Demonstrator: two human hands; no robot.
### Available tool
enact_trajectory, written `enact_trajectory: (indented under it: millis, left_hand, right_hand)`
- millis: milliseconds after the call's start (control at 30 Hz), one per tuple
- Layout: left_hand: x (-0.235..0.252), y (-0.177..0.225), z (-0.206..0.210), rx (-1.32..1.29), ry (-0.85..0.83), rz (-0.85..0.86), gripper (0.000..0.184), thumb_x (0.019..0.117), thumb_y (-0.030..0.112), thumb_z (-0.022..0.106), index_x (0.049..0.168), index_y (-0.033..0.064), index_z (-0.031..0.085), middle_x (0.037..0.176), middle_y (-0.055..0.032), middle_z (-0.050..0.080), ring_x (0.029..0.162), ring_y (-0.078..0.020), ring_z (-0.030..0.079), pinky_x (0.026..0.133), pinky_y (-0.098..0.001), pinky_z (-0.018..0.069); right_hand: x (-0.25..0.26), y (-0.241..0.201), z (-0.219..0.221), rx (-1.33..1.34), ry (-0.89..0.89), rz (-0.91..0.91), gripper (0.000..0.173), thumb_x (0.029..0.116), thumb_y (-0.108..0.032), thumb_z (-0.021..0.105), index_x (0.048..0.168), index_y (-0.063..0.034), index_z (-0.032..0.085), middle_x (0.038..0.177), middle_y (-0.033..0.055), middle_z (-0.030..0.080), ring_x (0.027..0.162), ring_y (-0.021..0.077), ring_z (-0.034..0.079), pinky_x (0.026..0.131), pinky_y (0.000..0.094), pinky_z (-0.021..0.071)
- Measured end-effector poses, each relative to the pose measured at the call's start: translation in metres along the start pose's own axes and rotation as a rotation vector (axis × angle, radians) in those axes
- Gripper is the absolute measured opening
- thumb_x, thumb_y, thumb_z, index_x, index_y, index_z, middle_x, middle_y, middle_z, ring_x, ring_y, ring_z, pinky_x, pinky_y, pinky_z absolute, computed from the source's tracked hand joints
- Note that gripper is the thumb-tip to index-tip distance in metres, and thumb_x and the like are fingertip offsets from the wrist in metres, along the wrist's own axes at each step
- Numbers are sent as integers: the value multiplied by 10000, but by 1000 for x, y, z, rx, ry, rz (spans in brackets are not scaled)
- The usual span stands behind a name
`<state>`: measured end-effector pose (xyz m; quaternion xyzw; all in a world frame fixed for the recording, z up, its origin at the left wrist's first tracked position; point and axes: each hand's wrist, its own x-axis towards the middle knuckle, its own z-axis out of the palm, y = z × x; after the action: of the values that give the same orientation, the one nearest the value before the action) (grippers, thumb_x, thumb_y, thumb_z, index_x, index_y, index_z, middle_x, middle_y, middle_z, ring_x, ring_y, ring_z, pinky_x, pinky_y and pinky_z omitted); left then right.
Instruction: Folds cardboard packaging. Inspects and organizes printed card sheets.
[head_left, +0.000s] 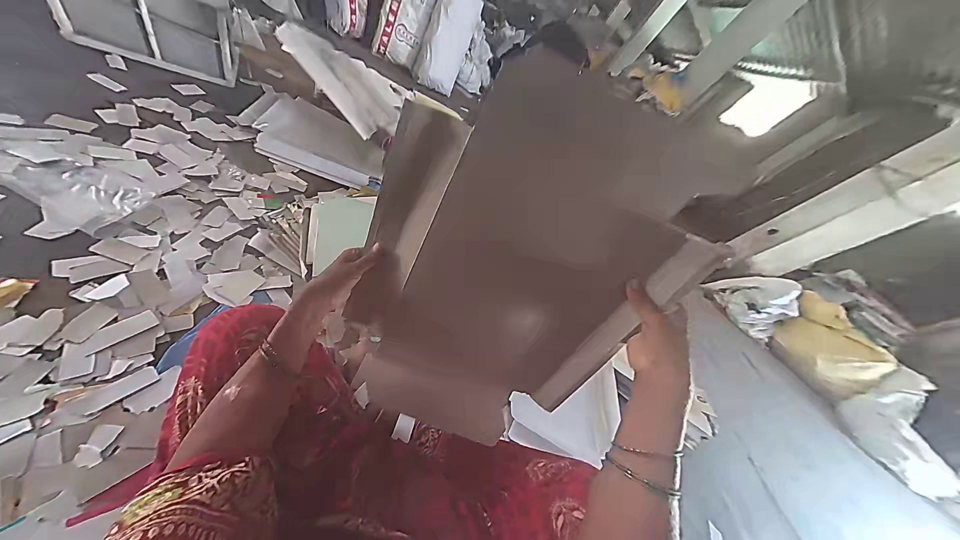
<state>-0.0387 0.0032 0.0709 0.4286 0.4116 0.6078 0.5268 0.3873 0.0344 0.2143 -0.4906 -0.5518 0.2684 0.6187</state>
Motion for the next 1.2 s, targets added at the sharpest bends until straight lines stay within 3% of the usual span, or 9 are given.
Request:
enact_trajectory:
  millis: [67, 300, 400, 500, 600, 733, 867, 1000, 1200]
  left_hand:
    - [-2, 1, -3, -70, -47, -68, 400, 1105, 390, 371, 1032, 111, 648, 807, -9, 704, 715, -93, 694, 647, -287, 604]
    - [-37, 35, 16, -275, 65, -151, 398, 1104, 426, 345, 1275, 183, 611, 1050, 4, 708, 906, -77, 688, 795, -290, 593]
    - [-22, 12, 8, -277, 24, -15, 457, 1113, 419, 311, 1351, 131, 574, 1127, -36, 706, 988, -104, 695, 857, -312, 601]
    - [4, -13, -3, -292, 106, 2, 481, 1105, 464, 307, 1270, 122, 602, 1023, -43, 730, 904, -132, 722, 789, -342, 623]
    - [5, -15, -6, -216, 223, -2, 467, 1096, 471, 346, 1310, 136, 592, 1064, -43, 723, 926, -138, 715, 811, -365, 615]
    - [-19, -6, -11, -149, 164, 32, 458, 1073, 528, 388, 1338, 218, 596, 1108, 4, 722, 923, -99, 712, 789, -329, 617]
    - [-16, -1, -12, -174, 134, 32, 414, 1089, 474, 377, 1236, 183, 632, 997, 10, 738, 851, -82, 719, 734, -296, 622]
    - [-17, 8, 0, -130, 136, -30, 422, 1109, 409, 334, 1288, 123, 589, 1003, -33, 730, 881, -108, 714, 774, -320, 620]
    - [-24, 8, 3, -21, 165, 8, 478, 1120, 393, 295, 1337, 75, 578, 1076, -64, 731, 951, -124, 719, 837, -337, 614]
  right_hand:
    - [3, 21, -12, 57, -100, 85, 432, 1010, -172, 607, 1396, -48, 459, 1191, 38, 660, 1065, 107, 668, 932, 333, 585]
    - [-35, 90, -6, 106, -199, 316, 352, 1045, -179, 513, 1371, -58, 457, 1058, 4, 681, 924, 58, 690, 804, 267, 609]
    - [-58, 101, 11, 65, -223, 352, 375, 1067, -174, 482, 1418, -47, 445, 1120, 6, 678, 954, 23, 680, 830, 222, 596]
    - [-69, 123, 18, 78, -316, 457, 422, 1063, -194, 516, 1457, -57, 454, 1179, 71, 689, 994, 122, 705, 845, 319, 620]
    - [-70, 141, 24, 158, -353, 568, 365, 1061, -163, 524, 1393, -19, 483, 1162, 125, 681, 1010, 212, 702, 858, 406, 616]
    - [-70, 139, 20, 159, -400, 521, 306, 1097, -233, 445, 1298, -30, 555, 1069, 81, 707, 955, 163, 708, 843, 366, 615]
    - [-65, 137, 5, 141, -460, 451, 288, 1090, -217, 444, 1260, -35, 588, 1027, 63, 724, 923, 150, 716, 827, 344, 617]
    - [-68, 132, 11, 58, -422, 431, 255, 1054, -212, 560, 1198, -12, 623, 989, 78, 731, 892, 160, 720, 818, 352, 618]
    - [-78, 108, 3, 363, -231, 302, 165, 1056, -111, 440, 1122, -91, 590, 905, -35, 715, 825, 61, 703, 765, 258, 609]
